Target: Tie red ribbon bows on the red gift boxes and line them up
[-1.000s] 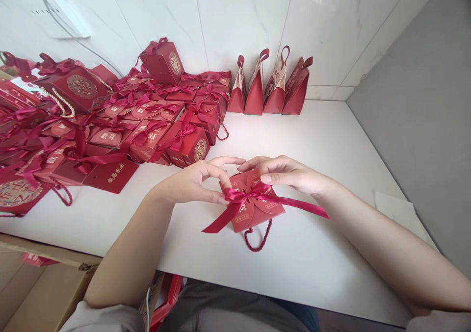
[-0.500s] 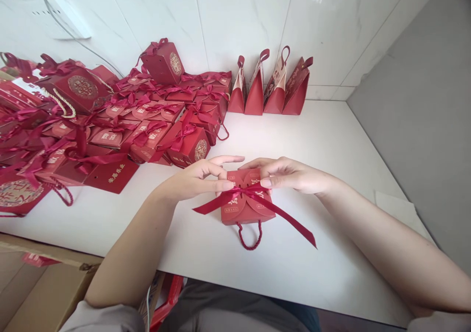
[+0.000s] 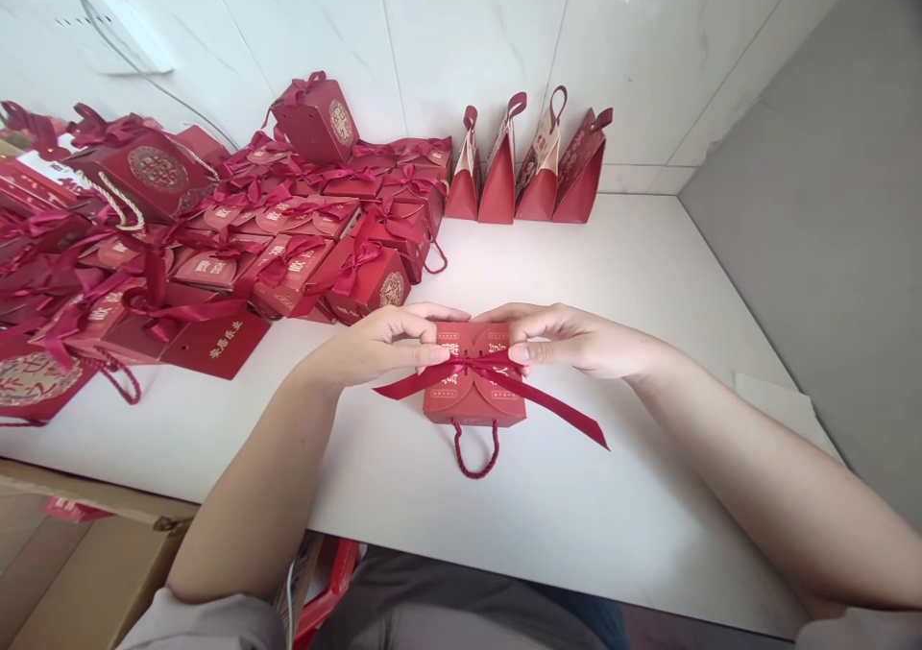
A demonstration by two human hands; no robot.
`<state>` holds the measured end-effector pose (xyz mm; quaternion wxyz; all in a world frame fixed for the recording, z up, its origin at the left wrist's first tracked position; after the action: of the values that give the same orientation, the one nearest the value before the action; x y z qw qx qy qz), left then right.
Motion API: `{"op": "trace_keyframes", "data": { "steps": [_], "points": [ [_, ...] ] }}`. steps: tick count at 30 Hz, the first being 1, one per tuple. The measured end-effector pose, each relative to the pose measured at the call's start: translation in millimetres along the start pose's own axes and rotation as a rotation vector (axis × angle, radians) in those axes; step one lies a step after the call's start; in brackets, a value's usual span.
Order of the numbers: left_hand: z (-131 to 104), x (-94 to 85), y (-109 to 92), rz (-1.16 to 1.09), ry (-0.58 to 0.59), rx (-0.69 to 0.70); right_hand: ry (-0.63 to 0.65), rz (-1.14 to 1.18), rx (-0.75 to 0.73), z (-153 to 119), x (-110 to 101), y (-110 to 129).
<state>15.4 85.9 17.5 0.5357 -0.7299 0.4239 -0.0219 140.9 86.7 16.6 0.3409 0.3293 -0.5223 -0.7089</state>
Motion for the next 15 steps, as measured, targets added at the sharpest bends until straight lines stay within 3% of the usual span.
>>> {"op": "trace_keyframes", "data": {
  "steps": [15],
  "points": [
    [0.3,-2.4,4.1,-0.052,-0.035,-0.024,0.032,-0.032,0.000,0.4,0.7,0.6]
  ]
}}
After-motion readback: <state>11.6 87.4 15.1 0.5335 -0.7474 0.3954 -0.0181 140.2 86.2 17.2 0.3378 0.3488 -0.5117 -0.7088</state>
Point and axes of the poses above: each hand's wrist, its own z-axis towards the middle knuckle, its own x-axis out of the palm, y = z × x, the point moved 10 cm from there along z, towards the middle knuckle, and after that the axes turned 13 degrees about -x, right-handed, at the moved point
